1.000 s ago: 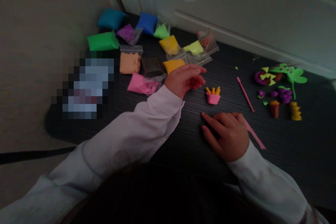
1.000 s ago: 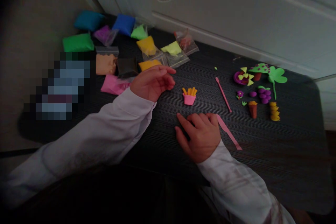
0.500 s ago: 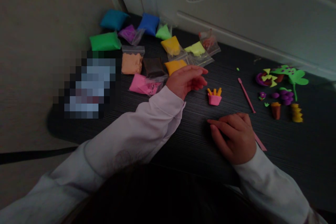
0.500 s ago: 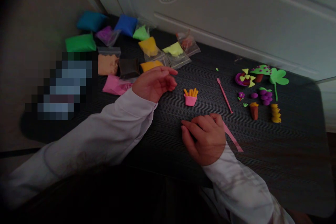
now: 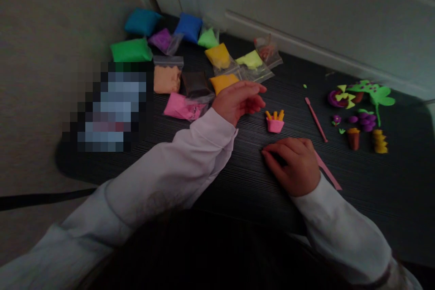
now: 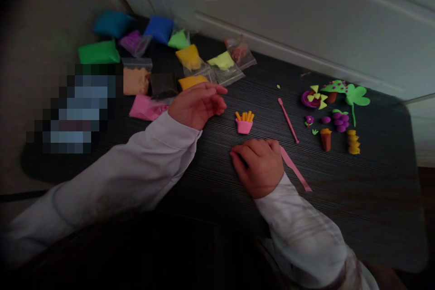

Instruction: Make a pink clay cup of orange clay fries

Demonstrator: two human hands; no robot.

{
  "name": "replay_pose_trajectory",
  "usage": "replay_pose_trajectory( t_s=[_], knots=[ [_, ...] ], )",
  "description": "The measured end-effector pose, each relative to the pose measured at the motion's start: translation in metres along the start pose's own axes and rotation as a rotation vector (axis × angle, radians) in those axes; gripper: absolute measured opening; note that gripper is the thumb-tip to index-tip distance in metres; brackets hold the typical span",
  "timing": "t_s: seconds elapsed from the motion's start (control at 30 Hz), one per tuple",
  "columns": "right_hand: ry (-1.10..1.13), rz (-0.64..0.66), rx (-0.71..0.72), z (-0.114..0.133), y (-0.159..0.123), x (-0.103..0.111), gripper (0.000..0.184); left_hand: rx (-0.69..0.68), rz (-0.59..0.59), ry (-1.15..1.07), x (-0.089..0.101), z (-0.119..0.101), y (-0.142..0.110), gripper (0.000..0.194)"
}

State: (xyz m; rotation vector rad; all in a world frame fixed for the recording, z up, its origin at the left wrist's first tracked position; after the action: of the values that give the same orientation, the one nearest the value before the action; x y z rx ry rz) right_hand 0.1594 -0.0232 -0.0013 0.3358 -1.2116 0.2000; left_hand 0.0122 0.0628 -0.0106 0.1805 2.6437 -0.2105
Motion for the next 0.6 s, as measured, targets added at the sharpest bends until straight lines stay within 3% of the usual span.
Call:
replay_pose_trajectory(
  t_s=[0.6],
  knots=[
    [0.050,0.055,-0.066,-0.0053,-0.0067,0.0038,0.012,-0.016,0.002,-0.034,0.0006,0.0014,0.0008,0.012]
  ],
)
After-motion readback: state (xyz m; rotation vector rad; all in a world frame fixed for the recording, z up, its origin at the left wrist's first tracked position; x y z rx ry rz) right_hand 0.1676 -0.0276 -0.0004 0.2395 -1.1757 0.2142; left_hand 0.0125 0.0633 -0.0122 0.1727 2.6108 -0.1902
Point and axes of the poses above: each hand's wrist, its own y-axis towards the middle knuckle, its own x-axis out of the back of the hand, z = x × y, the point moved 3 cm from there along y, towards the middle knuckle, and after that the axes turned 8 degrees about -x, right-handed, at the moved point
